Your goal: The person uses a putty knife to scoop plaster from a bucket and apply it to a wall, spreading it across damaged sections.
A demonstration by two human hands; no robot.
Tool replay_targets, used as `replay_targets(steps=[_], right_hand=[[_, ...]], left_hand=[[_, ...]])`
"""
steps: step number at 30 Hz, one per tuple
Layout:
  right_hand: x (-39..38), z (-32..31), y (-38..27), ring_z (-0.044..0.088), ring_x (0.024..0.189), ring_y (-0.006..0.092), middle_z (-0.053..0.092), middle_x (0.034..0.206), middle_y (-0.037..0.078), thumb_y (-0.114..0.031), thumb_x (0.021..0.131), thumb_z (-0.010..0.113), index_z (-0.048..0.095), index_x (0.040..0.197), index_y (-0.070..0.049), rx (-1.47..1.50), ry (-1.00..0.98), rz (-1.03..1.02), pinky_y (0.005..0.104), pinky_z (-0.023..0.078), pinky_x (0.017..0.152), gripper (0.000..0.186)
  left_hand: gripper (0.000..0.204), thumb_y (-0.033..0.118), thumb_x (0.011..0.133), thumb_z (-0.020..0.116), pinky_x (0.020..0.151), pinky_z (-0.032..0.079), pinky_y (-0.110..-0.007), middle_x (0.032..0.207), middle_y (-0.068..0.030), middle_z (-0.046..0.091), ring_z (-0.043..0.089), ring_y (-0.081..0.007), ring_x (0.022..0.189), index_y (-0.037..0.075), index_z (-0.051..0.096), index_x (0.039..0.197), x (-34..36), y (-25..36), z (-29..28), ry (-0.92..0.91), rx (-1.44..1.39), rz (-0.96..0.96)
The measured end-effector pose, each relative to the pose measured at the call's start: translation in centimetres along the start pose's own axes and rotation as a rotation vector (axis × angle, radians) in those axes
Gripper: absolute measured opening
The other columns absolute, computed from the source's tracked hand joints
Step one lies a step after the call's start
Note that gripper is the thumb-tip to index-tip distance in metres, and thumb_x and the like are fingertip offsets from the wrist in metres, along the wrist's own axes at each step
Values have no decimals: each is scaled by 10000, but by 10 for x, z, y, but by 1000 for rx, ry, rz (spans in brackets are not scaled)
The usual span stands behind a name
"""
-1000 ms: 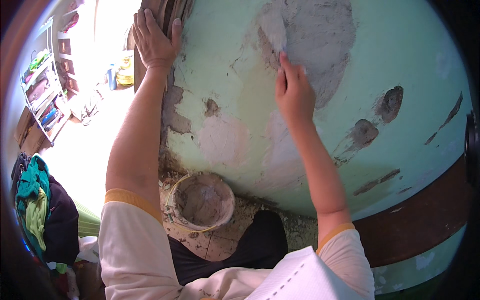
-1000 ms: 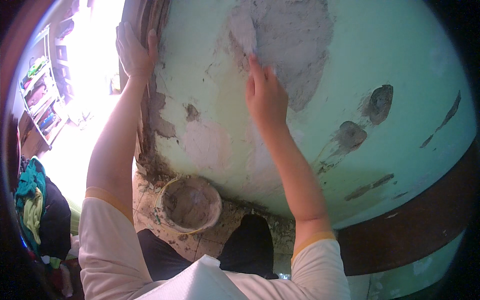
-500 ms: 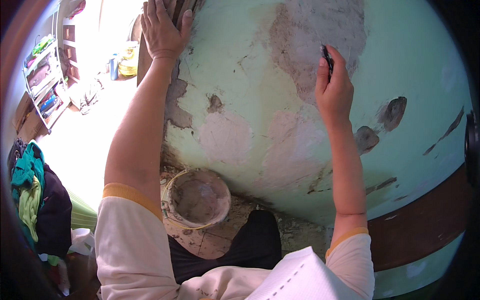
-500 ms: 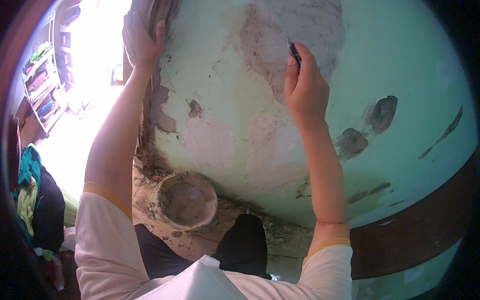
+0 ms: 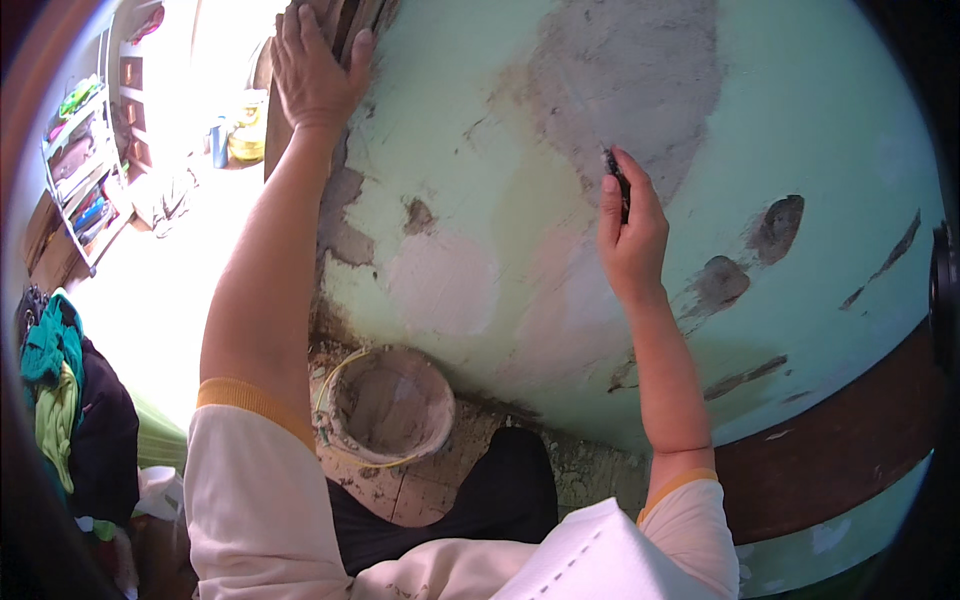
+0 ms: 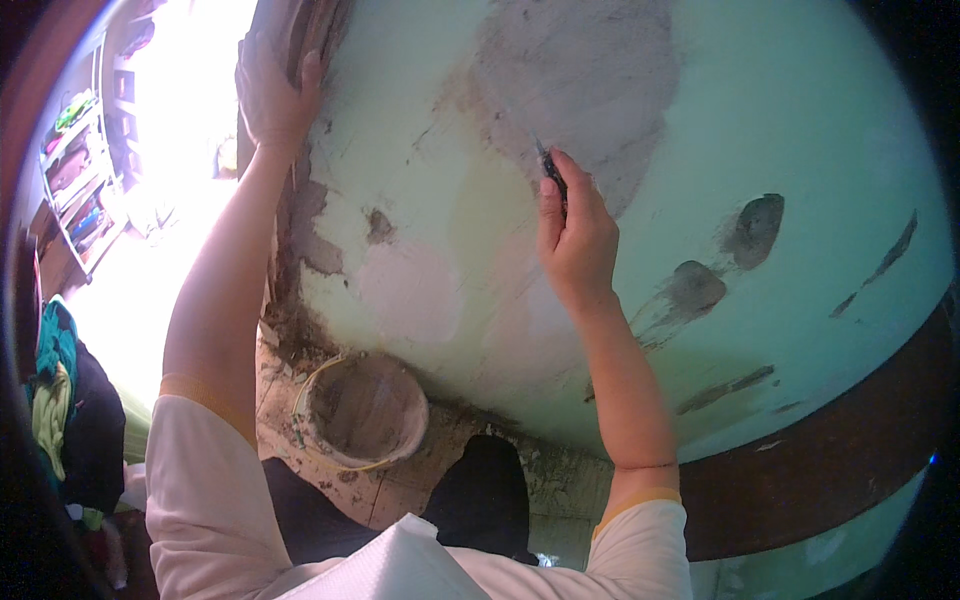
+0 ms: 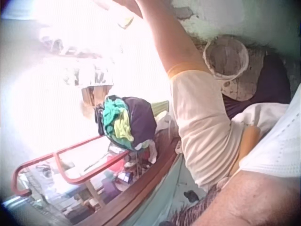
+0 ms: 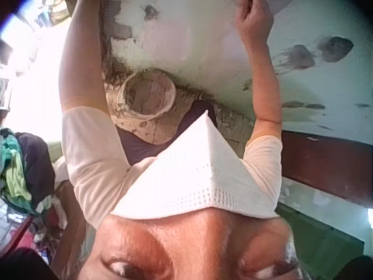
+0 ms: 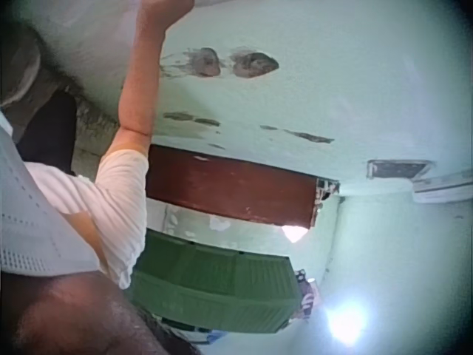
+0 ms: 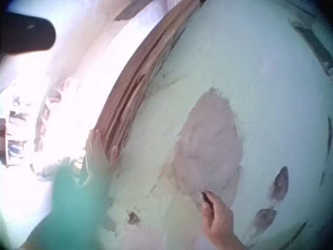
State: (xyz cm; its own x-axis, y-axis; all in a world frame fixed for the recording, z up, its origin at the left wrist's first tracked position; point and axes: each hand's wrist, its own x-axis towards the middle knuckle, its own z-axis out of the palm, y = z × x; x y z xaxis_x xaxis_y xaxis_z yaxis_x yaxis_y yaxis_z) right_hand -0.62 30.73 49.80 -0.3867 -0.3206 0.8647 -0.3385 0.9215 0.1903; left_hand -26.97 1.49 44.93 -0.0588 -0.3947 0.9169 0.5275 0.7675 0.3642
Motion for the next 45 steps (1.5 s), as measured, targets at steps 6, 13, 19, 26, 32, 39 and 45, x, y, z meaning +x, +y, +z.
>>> replay_targets(steps=[6,13,19,26,32,39,45], right_hand=[[73,-38,34,650,792,301,634,982,116,-167,995,579,580,1385,-181,-457,161,-97,418,558,651,391],[138,-61,77,600,935,306,579,1021,104,-141,945,615,543,1439,-247,-819,67,-65,422,563,707,510],[84,-95,74,594,927,303,590,1043,97,-128,930,623,553,1424,-269,-734,17,-21,422,571,732,519],[131,-70,69,582,932,310,583,1016,96,-71,891,648,548,1428,-274,-705,74,-158,424,564,738,583],[53,-95,80,578,923,311,572,980,89,-59,884,657,554,1426,-263,-701,12,-49,413,564,731,588],[107,-66,63,570,870,307,564,962,73,-73,908,650,568,1412,-263,-637,128,-170,427,552,710,545],[25,-74,60,563,869,307,560,988,70,-81,916,646,559,1421,-261,-624,-67,1,429,549,706,544]], left_hand=[[807,510,936,585,1200,250,-522,1478,-263,407,302,-410,1456,-89,376,1436,1,-4,-2,-13,37,-11],[795,501,950,576,1200,250,-521,1482,-272,394,302,-417,1453,-90,367,1438,0,2,-1,-6,6,-1],[792,495,954,578,1200,252,-523,1484,-280,387,306,-420,1450,-94,366,1439,-2,-1,-4,-13,2,16],[781,484,956,582,1195,261,-527,1477,-288,392,312,-441,1438,-100,372,1430,0,4,-5,-10,-14,13],[781,479,959,575,1192,261,-533,1473,-291,394,321,-449,1429,-107,364,1430,2,6,-9,-13,-15,28],[785,488,953,576,1184,264,-537,1483,-282,392,346,-448,1414,-86,364,1445,0,4,-4,-19,17,2],[785,495,954,572,1181,269,-537,1484,-275,397,348,-439,1416,-83,368,1445,0,2,-4,-2,1,24]])
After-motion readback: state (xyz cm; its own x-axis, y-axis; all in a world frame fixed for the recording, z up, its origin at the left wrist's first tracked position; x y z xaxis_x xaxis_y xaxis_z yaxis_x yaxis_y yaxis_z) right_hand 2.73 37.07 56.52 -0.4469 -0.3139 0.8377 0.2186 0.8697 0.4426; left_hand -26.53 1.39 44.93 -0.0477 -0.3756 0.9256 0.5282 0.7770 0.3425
